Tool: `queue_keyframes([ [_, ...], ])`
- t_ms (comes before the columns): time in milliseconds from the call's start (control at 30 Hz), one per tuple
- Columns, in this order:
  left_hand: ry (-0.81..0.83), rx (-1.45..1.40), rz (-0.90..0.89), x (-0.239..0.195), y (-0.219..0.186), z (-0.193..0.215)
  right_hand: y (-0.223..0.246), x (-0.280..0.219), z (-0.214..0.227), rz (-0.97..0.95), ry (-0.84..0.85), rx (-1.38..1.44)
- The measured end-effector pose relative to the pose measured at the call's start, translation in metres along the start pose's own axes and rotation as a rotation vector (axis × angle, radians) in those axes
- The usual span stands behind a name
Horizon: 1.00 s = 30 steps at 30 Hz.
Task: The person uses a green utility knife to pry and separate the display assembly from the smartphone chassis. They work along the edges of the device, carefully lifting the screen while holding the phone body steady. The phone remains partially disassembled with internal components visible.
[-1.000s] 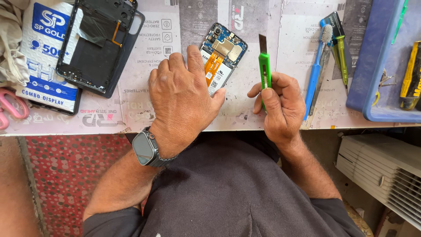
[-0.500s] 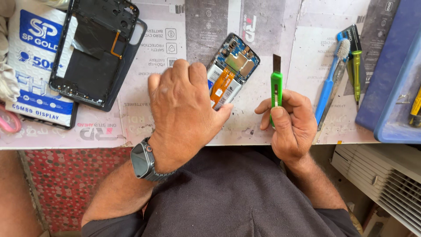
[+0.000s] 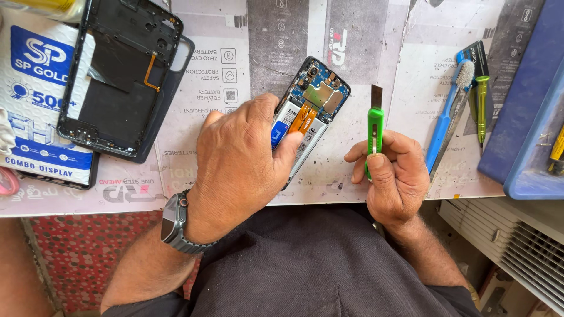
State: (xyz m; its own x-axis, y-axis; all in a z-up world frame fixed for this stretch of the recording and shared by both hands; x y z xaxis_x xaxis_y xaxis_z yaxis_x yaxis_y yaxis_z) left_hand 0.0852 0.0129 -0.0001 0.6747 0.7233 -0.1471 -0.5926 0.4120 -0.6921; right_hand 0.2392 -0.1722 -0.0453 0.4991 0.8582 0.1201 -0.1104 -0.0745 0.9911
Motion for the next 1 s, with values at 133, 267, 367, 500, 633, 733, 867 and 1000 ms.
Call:
queue_keyframes([
  [133, 0.004, -0.103, -0.044, -0.003, 0.0, 0.002, -0.002, -0.002, 0.001, -0.01, -0.008, 0.011],
  [267, 0.096, -0.247, -0.029, -0.004, 0.001, 0.001, 0.001, -0.002, -0.002, -0.013, 0.014, -0.012],
  [367, 0.138, -0.331, 0.006, -0.005, 0.002, 0.002, 0.007, 0.003, -0.005, -0.035, 0.015, 0.035],
  [500, 0.219, -0.471, 0.075, -0.012, 0.003, -0.004, 0.014, 0.013, -0.008, -0.12, 0.009, 0.096],
  [633, 0.324, -0.543, 0.151, -0.02, 0.004, -0.011, 0.036, 0.033, -0.019, 0.059, 0.034, -0.282],
  [733, 0.282, -0.542, 0.114, -0.023, 0.0, -0.009, 0.047, 0.045, -0.029, 0.13, 0.061, -0.512],
  [867, 0.221, -0.526, 0.099, -0.03, -0.004, -0.008, 0.061, 0.05, -0.047, 0.284, 0.148, -0.528],
  [1000, 0.153, -0.443, 0.007, -0.035, -0.013, -0.002, 0.067, 0.048, -0.055, 0.284, 0.171, -0.594],
])
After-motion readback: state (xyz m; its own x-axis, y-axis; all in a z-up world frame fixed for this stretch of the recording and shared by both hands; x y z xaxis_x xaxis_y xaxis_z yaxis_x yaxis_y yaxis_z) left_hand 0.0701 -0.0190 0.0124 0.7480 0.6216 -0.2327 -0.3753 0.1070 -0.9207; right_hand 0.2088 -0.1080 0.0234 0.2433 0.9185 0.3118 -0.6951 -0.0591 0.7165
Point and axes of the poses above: each hand's wrist, its own x-axis towards the middle knuckle, its own z-axis out of the back of the hand, y = z × x, the point moved 8 cm from there along x, towards the middle knuckle, and after that the axes turned 6 degrees about z, right-handed, at the moved point
